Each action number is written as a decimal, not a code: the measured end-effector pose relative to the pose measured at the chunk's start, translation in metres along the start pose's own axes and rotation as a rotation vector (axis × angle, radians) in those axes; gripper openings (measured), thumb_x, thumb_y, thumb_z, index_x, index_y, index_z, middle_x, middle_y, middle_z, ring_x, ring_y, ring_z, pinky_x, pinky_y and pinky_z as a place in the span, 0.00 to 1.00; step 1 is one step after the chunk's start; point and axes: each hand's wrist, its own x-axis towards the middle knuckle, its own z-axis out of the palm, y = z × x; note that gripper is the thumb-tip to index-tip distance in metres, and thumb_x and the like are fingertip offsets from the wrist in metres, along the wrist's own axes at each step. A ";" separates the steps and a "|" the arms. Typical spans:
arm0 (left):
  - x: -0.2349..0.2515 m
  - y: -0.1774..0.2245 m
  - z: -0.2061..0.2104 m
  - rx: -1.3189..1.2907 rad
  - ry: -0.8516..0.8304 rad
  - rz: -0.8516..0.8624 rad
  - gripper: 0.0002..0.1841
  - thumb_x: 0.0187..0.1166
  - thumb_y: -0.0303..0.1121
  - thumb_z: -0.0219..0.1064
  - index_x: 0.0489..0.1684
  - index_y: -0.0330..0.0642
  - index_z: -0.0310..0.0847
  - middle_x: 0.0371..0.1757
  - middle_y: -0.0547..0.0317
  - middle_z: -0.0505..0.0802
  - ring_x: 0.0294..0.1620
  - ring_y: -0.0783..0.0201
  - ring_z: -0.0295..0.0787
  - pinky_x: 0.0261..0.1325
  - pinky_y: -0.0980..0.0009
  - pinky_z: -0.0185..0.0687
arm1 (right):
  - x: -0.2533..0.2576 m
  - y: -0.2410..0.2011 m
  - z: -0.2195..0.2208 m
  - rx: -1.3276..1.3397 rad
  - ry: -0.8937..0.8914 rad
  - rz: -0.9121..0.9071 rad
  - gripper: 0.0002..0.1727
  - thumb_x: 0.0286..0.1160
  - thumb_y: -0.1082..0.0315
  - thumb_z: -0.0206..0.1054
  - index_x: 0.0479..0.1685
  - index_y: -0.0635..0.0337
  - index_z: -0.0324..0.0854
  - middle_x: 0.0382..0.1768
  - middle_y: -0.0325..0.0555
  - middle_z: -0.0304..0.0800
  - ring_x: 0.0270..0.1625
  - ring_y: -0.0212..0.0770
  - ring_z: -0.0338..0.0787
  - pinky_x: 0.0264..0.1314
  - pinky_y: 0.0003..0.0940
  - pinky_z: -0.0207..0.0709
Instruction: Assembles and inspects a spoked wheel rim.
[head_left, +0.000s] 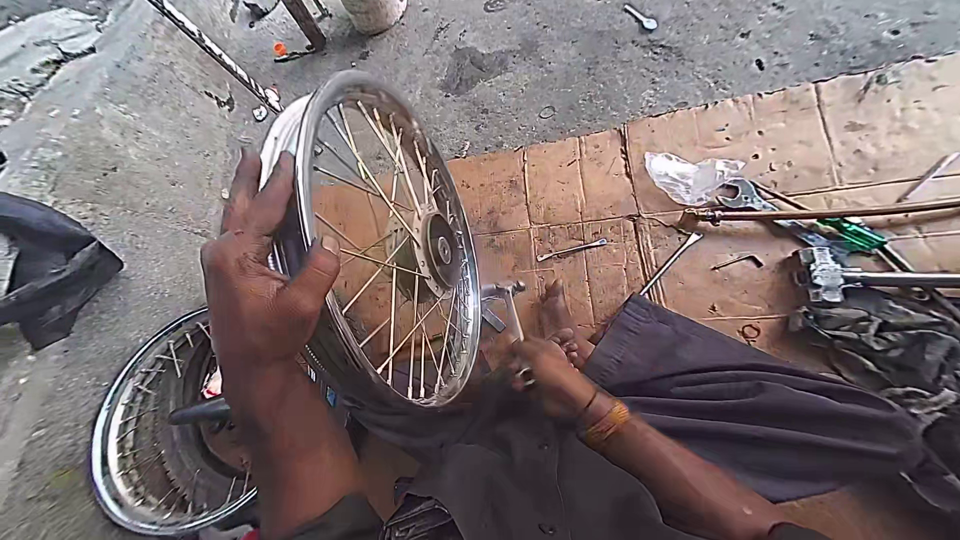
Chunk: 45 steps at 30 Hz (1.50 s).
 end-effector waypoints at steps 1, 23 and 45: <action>0.001 0.001 -0.002 0.008 -0.019 0.018 0.36 0.76 0.47 0.62 0.90 0.52 0.66 0.94 0.54 0.62 0.91 0.57 0.61 0.86 0.56 0.65 | 0.000 -0.009 -0.008 0.009 0.012 -0.024 0.13 0.93 0.58 0.53 0.57 0.59 0.73 0.25 0.39 0.79 0.20 0.32 0.79 0.19 0.26 0.76; 0.005 -0.001 -0.004 -0.002 0.066 -0.055 0.34 0.77 0.43 0.63 0.87 0.46 0.69 0.87 0.48 0.73 0.87 0.59 0.68 0.86 0.60 0.66 | 0.011 -0.007 -0.037 -0.021 0.125 -0.031 0.14 0.93 0.59 0.54 0.57 0.60 0.74 0.24 0.41 0.81 0.18 0.34 0.79 0.18 0.28 0.76; 0.077 -0.091 -0.028 -0.352 0.069 -0.301 0.26 0.79 0.32 0.63 0.79 0.41 0.77 0.66 0.61 0.92 0.62 0.78 0.88 0.66 0.77 0.82 | 0.052 -0.011 -0.009 -1.070 -0.117 -0.785 0.27 0.91 0.43 0.47 0.51 0.57 0.81 0.23 0.39 0.78 0.25 0.37 0.81 0.32 0.42 0.79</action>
